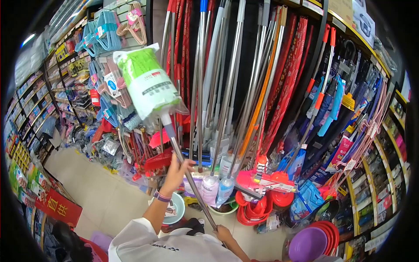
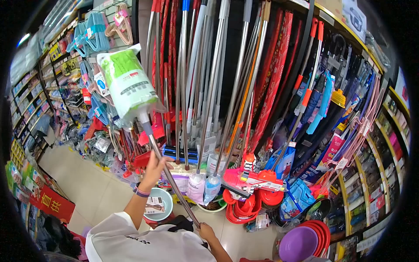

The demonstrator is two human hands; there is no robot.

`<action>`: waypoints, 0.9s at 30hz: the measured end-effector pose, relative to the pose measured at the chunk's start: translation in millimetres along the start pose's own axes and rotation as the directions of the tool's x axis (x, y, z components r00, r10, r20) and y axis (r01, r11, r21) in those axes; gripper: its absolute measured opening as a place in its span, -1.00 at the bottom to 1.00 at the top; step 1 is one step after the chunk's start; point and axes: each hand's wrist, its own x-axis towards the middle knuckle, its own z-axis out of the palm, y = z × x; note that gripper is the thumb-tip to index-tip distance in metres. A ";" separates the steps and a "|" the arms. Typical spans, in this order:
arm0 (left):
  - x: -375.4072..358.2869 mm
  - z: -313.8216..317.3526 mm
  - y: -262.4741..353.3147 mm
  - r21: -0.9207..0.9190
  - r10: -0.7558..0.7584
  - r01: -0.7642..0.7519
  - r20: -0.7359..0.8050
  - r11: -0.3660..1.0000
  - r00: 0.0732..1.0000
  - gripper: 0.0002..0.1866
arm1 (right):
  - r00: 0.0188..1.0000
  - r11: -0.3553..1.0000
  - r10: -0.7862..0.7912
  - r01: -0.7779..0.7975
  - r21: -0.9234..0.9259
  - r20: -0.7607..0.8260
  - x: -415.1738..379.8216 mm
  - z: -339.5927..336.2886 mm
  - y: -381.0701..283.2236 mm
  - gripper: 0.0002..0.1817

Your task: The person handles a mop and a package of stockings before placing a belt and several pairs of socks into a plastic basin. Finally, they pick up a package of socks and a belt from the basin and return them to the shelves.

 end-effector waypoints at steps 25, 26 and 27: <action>-50.9 2.1 -44.7 -0.035 -0.182 0.184 0.048 0.982 0.982 -0.74 | 0.938 0.777 0.346 -0.298 0.554 0.019 8.4 24.5 18.5 -0.62; -49.6 -0.3 -42.6 -0.084 -0.171 0.170 0.005 0.982 0.985 -0.72 | 0.916 0.676 0.396 -0.335 0.656 0.060 12.0 16.8 21.6 -0.61; -46.9 -3.8 -42.4 -0.133 -0.162 0.156 -0.034 0.979 0.986 -0.71 | 0.911 0.668 0.408 -0.337 0.664 0.051 14.9 11.7 28.9 -0.61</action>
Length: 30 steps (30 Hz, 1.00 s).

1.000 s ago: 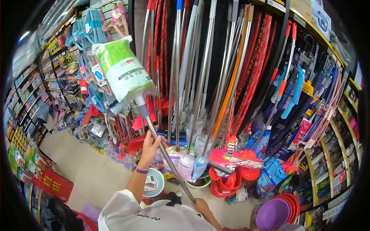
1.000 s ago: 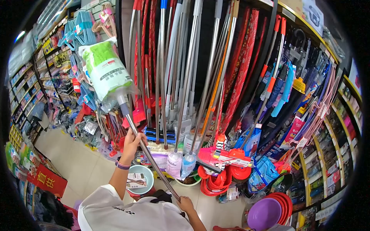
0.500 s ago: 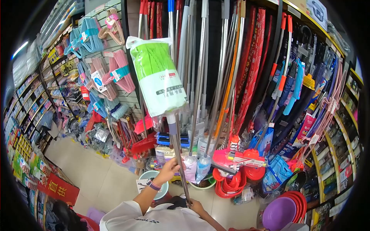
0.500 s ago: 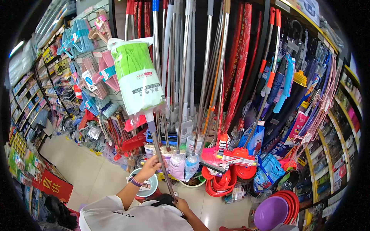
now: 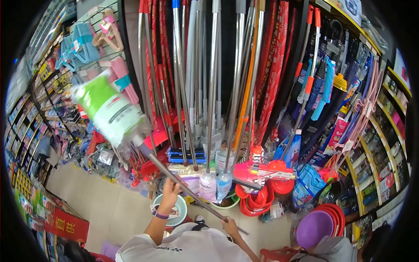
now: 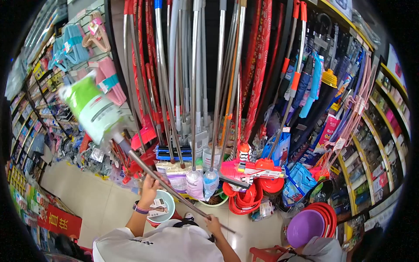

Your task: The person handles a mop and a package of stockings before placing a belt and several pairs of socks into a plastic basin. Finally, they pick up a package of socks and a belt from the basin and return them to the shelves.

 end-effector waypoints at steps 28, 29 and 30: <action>-9.4 -61.9 -46.2 -0.957 -0.474 0.219 0.107 0.188 0.874 -0.77 | -0.337 -0.015 -0.864 0.760 -0.649 -0.375 -22.1 -103.2 -460.6 -0.48; -11.0 -60.2 -54.8 -0.962 -0.550 0.263 0.179 0.077 0.816 -0.79 | -0.335 0.000 -0.831 0.798 -0.602 -0.444 -24.6 -91.1 -475.9 -0.39; -11.0 -58.8 -62.6 -0.955 -0.609 0.293 0.254 -0.037 0.751 -0.81 | -0.330 0.009 -0.794 0.833 -0.553 -0.511 -25.9 -77.8 -488.4 -0.29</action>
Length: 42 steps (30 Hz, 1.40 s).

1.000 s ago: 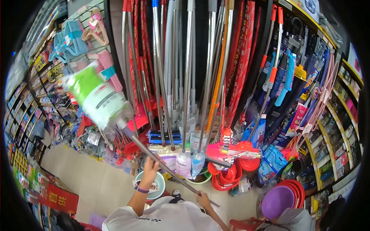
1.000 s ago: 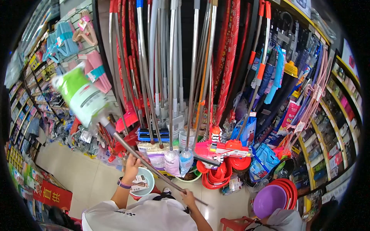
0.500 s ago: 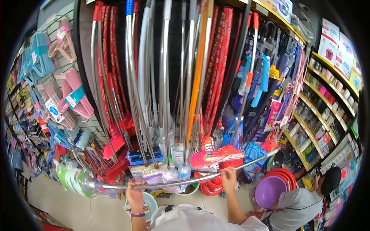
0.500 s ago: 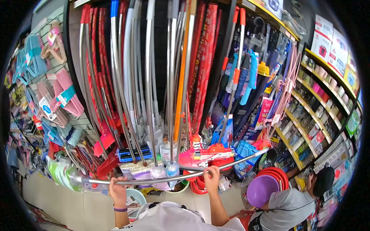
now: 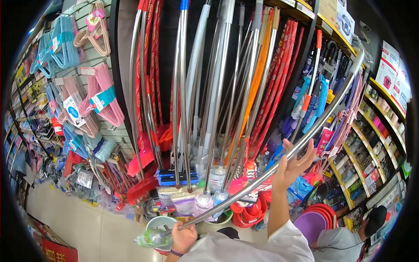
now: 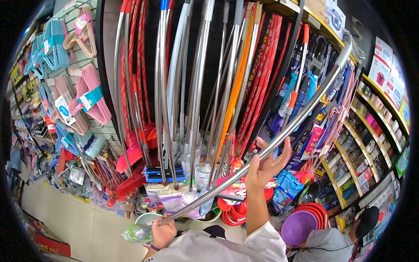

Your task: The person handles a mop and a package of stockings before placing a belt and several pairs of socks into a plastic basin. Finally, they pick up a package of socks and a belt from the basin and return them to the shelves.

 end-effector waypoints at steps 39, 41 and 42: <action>145.8 -68.2 2.5 0.628 -0.025 -0.374 0.492 -0.682 0.870 -0.72 | 0.575 0.475 0.696 -0.818 0.325 0.430 -70.2 141.9 90.5 -0.39; 147.3 -60.9 0.0 0.726 -0.006 -0.393 0.472 -0.564 0.881 -0.71 | 0.578 0.479 0.678 -0.816 0.322 0.454 -60.8 146.2 98.5 -0.39; 149.0 -56.6 -0.7 0.723 -0.011 -0.399 0.477 -0.564 0.879 -0.71 | 0.583 0.485 0.675 -0.813 0.324 0.452 -56.1 148.5 100.3 -0.39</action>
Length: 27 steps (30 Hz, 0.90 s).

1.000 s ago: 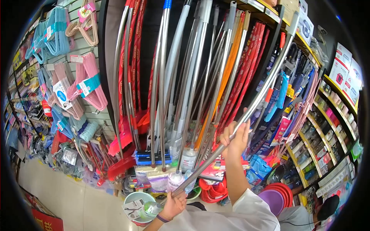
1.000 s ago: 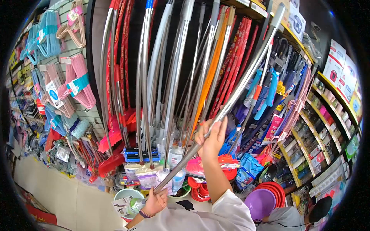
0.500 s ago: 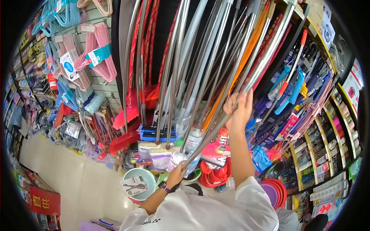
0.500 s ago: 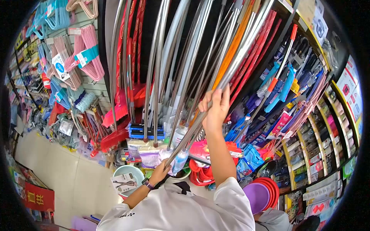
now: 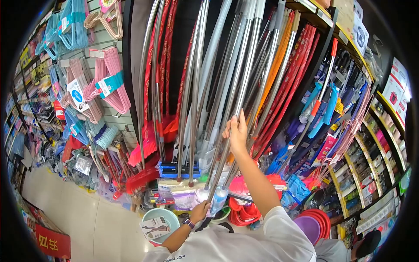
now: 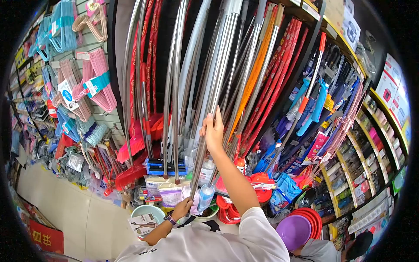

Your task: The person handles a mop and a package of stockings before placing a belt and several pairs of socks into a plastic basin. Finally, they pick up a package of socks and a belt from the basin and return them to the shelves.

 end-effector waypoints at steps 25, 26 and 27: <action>51.2 -64.0 28.7 -0.435 -0.067 0.041 -0.045 0.900 0.997 -0.74 | 0.985 0.933 0.114 -0.062 -0.355 0.126 76.9 -20.5 66.0 -0.61; 46.3 -66.1 32.3 -0.432 -0.102 0.070 -0.052 0.899 0.993 -0.75 | 0.977 0.916 0.191 -0.142 -0.375 0.098 70.1 -18.3 62.0 -0.64; 39.1 -67.6 36.7 -0.429 -0.112 0.079 -0.053 0.900 0.992 -0.75 | 0.982 0.911 0.159 -0.106 -0.398 0.104 63.8 -19.5 64.5 -0.65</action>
